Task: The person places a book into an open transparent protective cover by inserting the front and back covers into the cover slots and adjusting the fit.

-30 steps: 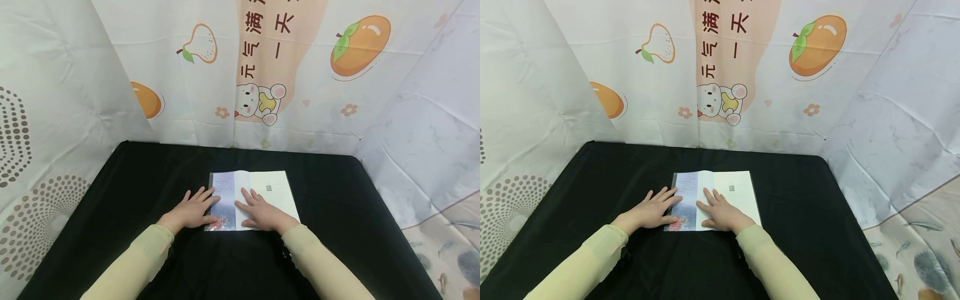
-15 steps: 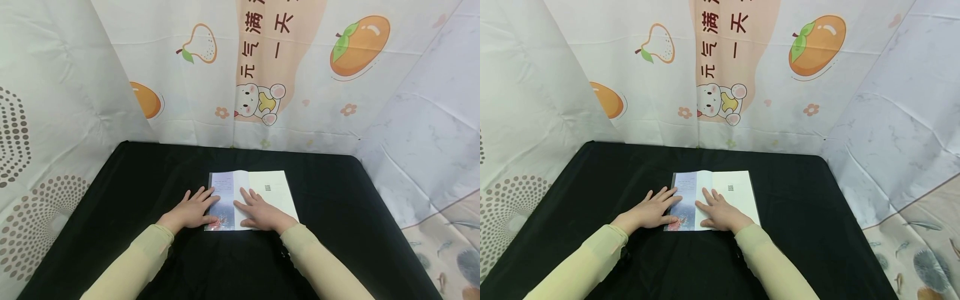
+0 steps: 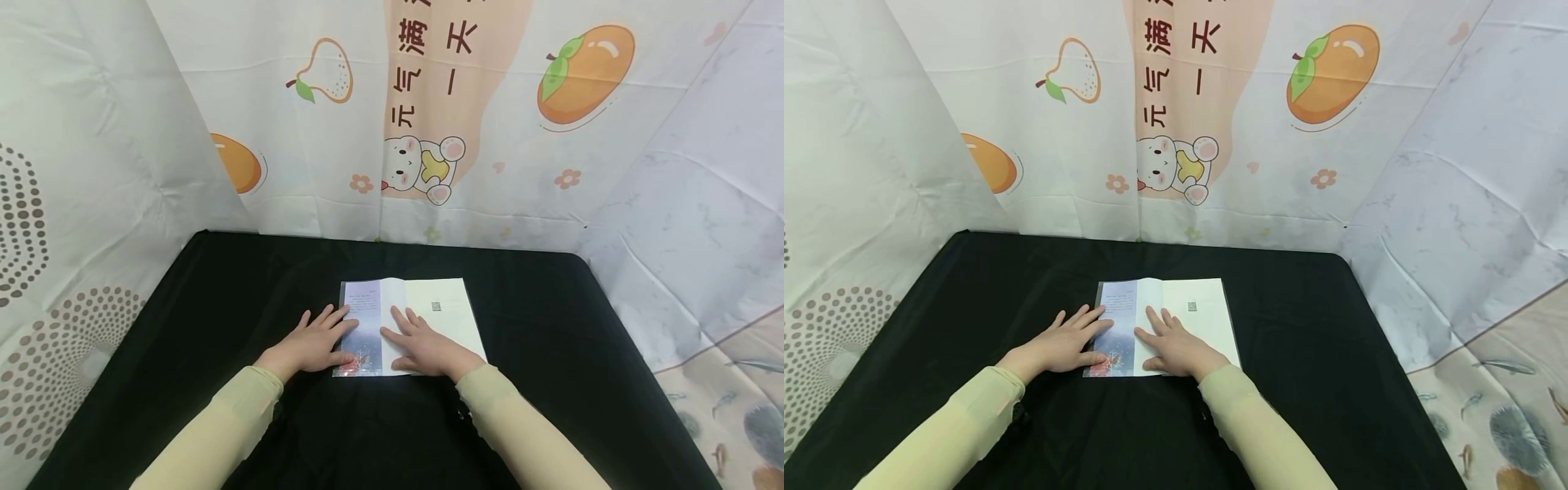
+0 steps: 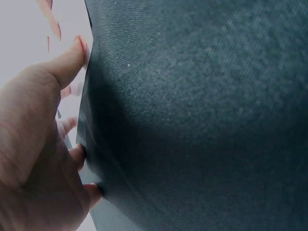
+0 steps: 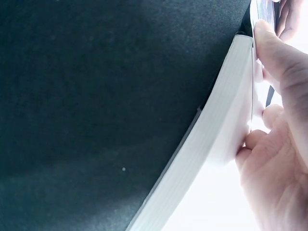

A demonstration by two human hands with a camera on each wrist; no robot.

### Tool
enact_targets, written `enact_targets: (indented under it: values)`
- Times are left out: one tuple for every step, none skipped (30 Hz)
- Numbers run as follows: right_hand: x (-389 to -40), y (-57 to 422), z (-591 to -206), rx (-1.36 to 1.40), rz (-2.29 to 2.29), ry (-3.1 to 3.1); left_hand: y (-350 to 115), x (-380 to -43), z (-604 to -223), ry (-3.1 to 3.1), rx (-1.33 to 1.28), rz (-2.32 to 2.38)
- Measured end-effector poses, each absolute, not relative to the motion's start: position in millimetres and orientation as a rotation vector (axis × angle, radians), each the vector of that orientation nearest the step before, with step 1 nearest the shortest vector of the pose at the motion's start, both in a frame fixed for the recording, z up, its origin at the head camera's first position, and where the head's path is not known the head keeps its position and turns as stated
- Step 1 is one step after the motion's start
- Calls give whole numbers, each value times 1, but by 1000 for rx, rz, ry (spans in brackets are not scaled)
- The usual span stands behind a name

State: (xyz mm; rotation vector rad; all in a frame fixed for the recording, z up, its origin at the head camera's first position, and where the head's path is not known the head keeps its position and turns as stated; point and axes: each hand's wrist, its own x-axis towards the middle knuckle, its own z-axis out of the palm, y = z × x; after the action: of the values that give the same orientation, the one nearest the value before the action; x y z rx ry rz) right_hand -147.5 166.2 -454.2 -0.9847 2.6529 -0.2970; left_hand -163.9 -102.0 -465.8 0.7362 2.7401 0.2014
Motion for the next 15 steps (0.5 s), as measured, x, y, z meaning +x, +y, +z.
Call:
enact_targets:
  values:
    - [-148,166,-454,-982,-294,2652,-102,-164,-466,2738,736,205]
    - [-148,166,-454,-980,-292,2653,-102,-164,-465,2737,736,207]
    - [-148,166,-455,-980,-290,2654,-102,-164,-465,2736,737,207]
    - [-148,166,-455,-982,-288,2656,-102,-164,-465,2735,739,209]
    - [-148,166,-456,-983,-281,2658,-102,-164,-465,2734,740,209]
    - [-148,166,-456,-986,-277,2660,-102,-164,-465,2734,743,208]
    - [-148,166,-456,-989,-275,2662,-102,-164,-465,2734,745,207]
    - [-148,166,-456,-992,-275,2664,-103,-164,-465,2733,745,207]
    - [-148,165,-456,-994,-277,2664,-103,-164,-464,2734,745,206]
    - [-148,165,-456,-996,-281,2663,-103,-164,-464,2732,745,208]
    - [-148,165,-456,-996,-283,2663,-103,-164,-464,2731,745,209]
    - [-148,165,-456,-996,-288,2663,-103,-164,-464,2730,747,210]
    - [-148,165,-456,-995,-290,2662,-103,-164,-464,2729,747,214]
    - [-148,164,-456,-994,-291,2662,-103,-164,-464,2728,746,213]
    - [-148,164,-456,-993,-291,2661,-103,-164,-464,2726,746,214]
